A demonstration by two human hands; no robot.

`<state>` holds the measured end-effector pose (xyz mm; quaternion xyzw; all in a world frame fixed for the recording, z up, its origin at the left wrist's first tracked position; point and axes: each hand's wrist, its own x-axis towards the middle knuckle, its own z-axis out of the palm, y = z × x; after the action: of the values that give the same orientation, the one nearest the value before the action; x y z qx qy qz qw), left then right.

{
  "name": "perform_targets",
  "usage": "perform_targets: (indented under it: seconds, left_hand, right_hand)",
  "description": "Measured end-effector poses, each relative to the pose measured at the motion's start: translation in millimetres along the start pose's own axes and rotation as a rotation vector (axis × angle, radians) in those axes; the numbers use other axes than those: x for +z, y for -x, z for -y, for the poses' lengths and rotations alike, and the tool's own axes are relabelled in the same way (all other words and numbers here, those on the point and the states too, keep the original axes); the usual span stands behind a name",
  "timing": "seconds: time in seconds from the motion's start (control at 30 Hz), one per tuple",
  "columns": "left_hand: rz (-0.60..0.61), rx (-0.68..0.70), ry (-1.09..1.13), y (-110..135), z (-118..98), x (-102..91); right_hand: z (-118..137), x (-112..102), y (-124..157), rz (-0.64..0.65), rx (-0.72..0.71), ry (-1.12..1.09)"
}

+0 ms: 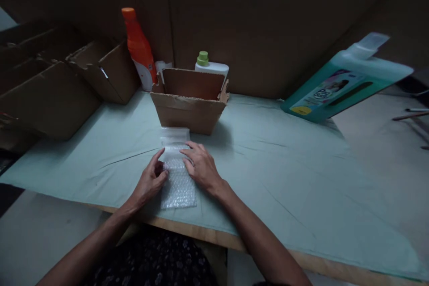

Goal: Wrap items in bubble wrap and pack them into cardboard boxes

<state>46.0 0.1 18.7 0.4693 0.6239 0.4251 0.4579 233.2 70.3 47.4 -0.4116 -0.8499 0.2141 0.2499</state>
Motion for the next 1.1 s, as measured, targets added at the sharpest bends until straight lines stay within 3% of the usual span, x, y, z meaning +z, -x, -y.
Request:
perform_targets:
  seconds: [0.1,0.23,0.4,0.53,0.67,0.77,0.83,0.93,1.0,1.1]
  left_hand:
    - [0.101,-0.026,-0.064,10,-1,-10.1]
    - [0.282,-0.119,-0.247,30,-2,-44.6]
    - [0.371,-0.113,-0.481,40,-5,-76.4]
    - [0.356,-0.087,-0.608,40,-5,-75.5]
    - [0.346,-0.067,-0.614,44,-3,-74.4]
    - [0.351,-0.068,-0.564,44,0,-77.6]
    - [0.363,-0.063,-0.543,42,1,-79.0]
    - [0.371,-0.042,-0.542,40,3,-80.0]
    - [0.354,-0.034,-0.546,43,5,-82.5]
    - [0.239,0.017,-0.568,51,11,-90.0]
  right_hand:
    - [3,8,-12,0.063,-0.072,0.125]
    - [1,6,-3,0.116,-0.047,0.118]
    - [-4,16,-9,0.109,-0.054,0.161]
    - [-24,22,-43,0.025,0.044,0.152]
    - [-38,1,-53,-0.162,0.152,0.15]
    - [-24,-4,-32,-0.219,0.031,0.094]
    - [-9,6,-21,-0.131,-0.049,0.104]
    - [2,28,-23,-0.011,0.044,0.16]
    - [2,34,-33,-0.048,0.113,0.138]
    - [8,20,-37,-0.191,-0.017,0.023]
